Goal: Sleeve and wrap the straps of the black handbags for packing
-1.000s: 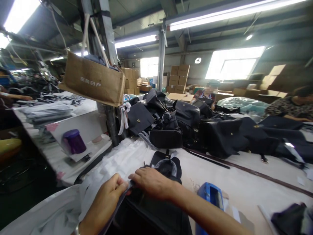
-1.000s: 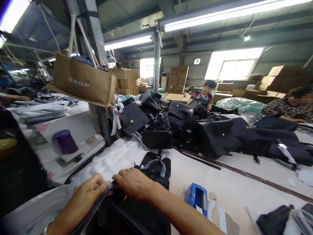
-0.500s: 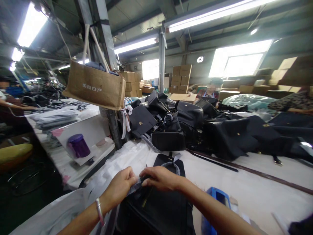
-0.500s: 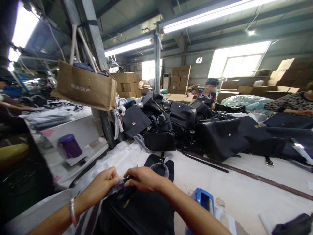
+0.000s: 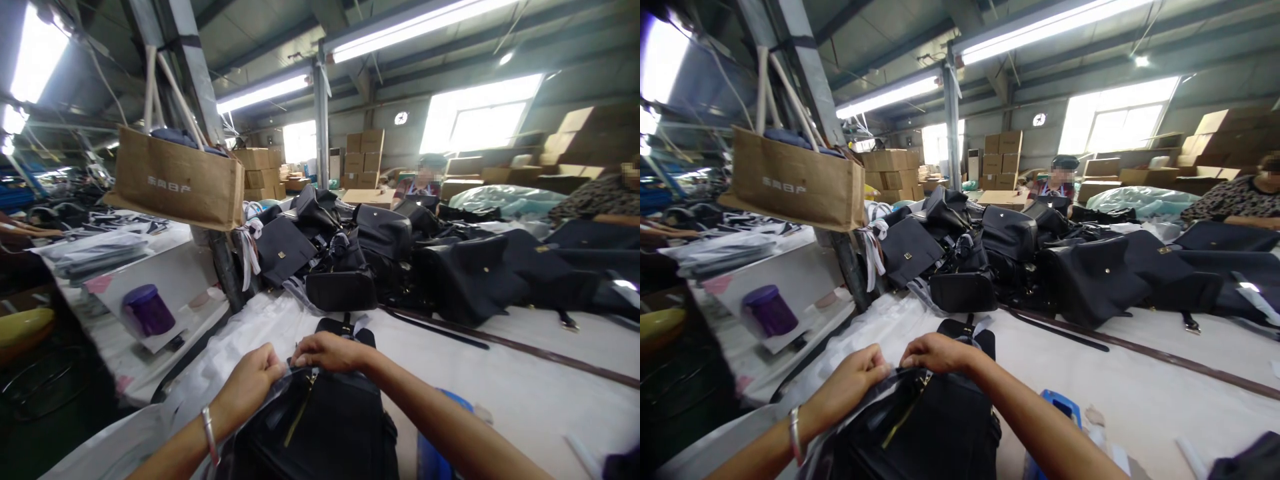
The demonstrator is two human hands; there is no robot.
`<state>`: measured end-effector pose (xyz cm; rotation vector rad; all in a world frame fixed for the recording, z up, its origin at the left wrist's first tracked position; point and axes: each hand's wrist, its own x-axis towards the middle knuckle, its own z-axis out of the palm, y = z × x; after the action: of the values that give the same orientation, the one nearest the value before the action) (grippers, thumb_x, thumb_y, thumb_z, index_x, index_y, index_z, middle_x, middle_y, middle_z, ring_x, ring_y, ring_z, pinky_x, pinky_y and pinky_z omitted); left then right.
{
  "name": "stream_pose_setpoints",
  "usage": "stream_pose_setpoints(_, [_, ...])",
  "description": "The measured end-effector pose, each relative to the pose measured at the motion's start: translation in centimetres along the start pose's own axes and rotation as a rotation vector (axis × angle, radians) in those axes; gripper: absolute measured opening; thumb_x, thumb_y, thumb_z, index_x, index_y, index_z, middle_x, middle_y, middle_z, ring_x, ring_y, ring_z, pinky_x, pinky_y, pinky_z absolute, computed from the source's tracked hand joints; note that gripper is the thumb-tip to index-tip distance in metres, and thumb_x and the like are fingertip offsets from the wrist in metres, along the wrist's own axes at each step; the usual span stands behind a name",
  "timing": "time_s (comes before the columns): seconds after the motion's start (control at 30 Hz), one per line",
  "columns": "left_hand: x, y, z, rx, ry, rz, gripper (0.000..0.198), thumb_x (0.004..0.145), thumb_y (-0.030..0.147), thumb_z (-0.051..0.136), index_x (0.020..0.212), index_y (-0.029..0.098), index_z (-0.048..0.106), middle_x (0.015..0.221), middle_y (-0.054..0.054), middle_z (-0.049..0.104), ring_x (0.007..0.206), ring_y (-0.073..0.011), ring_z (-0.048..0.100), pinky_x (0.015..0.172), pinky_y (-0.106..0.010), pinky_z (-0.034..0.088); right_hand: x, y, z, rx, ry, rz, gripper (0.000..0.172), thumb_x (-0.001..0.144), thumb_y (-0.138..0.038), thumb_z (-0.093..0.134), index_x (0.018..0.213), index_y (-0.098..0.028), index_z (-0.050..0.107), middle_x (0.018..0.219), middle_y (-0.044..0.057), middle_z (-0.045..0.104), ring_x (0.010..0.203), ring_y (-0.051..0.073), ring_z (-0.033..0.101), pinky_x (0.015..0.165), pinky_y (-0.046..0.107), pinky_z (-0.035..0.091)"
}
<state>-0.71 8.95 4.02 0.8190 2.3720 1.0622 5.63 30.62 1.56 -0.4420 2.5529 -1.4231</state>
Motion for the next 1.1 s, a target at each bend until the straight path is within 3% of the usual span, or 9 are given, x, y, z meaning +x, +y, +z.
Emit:
stream_pose_setpoints(0.23, [2.9, 0.0, 1.6, -0.031, 0.006, -0.038, 0.025, 0.072, 0.038, 0.062, 0.062, 0.022, 0.045, 0.053, 0.006, 0.051, 0.055, -0.0141, 0.045, 0.053, -0.025, 0.028, 1.5, 0.8, 0.2, 0.033, -0.01, 0.044, 0.013, 0.089, -0.022, 0.058, 0.089, -0.013, 0.067, 0.07, -0.003, 0.059, 0.067, 0.011, 0.053, 0.064, 0.02, 0.041])
stream_pose_setpoints(0.4, [4.4, -0.5, 2.1, -0.091, -0.053, -0.057, 0.016, 0.073, 0.033, 0.055, 0.065, 0.022, 0.045, 0.054, 0.002, 0.063, 0.053, -0.0171, 0.057, 0.054, -0.026, 0.036, 0.4, 2.6, -1.3, 0.127, -0.014, 0.085, 0.023, 0.089, -0.029, 0.06, 0.107, -0.015, 0.063, 0.08, -0.001, 0.065, 0.074, 0.013, 0.06, 0.067, 0.021, 0.045])
stream_pose_setpoints(0.5, [4.9, -0.4, 2.2, -0.088, -0.057, -0.044, 0.015, 0.073, 0.031, 0.055, 0.065, 0.022, 0.047, 0.055, 0.002, 0.064, 0.056, -0.0174, 0.058, 0.056, -0.026, 0.037, -0.3, 3.7, -2.2, 0.144, 0.01, 0.103, 0.019, 0.083, -0.024, 0.066, 0.1, -0.015, 0.065, 0.083, 0.0, 0.066, 0.077, 0.013, 0.059, 0.071, 0.022, 0.044])
stream_pose_setpoints(0.67, [5.9, 0.3, 3.0, -0.047, -0.037, -0.021, 0.017, 0.069, 0.029, 0.06, 0.06, 0.021, 0.048, 0.052, 0.005, 0.055, 0.055, -0.0143, 0.049, 0.054, -0.025, 0.031, 1.0, 4.6, -1.9, 0.185, 0.007, 0.104, 0.015, 0.08, -0.015, 0.065, 0.095, -0.013, 0.066, 0.08, -0.002, 0.064, 0.073, 0.011, 0.056, 0.07, 0.021, 0.043])
stream_pose_setpoints(0.8, [6.2, 0.2, 3.3, -0.046, -0.076, -0.03, 0.015, 0.071, 0.03, 0.058, 0.062, 0.021, 0.05, 0.054, 0.003, 0.06, 0.056, -0.0157, 0.052, 0.054, -0.025, 0.032, 0.9, 5.4, -2.1, 0.203, -0.008, 0.112, 0.02, 0.08, -0.015, 0.066, 0.1, -0.015, 0.067, 0.082, -0.003, 0.064, 0.077, 0.011, 0.057, 0.074, 0.021, 0.044])
stream_pose_setpoints(0.93, [6.5, 0.1, 3.6, -0.054, -0.09, -0.045, 0.015, 0.073, 0.03, 0.056, 0.063, 0.021, 0.049, 0.056, 0.001, 0.063, 0.054, -0.0154, 0.051, 0.055, -0.026, 0.034, 0.2, 6.0, -2.4, 0.239, -0.016, 0.19, 0.021, 0.081, -0.015, 0.063, 0.102, -0.013, 0.064, 0.077, -0.002, 0.063, 0.068, 0.011, 0.058, 0.065, 0.02, 0.045])
stream_pose_setpoints(1.1, [7.7, 0.4, 5.3, -0.045, -0.117, -0.01, 0.015, 0.071, 0.027, 0.058, 0.062, 0.021, 0.048, 0.059, 0.003, 0.058, 0.06, -0.0153, 0.051, 0.057, -0.025, 0.034, 1.9, 5.3, -1.9, 0.187, 0.032, 0.212, 0.035, 0.071, -0.002, 0.062, 0.103, -0.015, 0.061, 0.075, -0.005, 0.061, 0.064, 0.009, 0.054, 0.059, 0.018, 0.042])
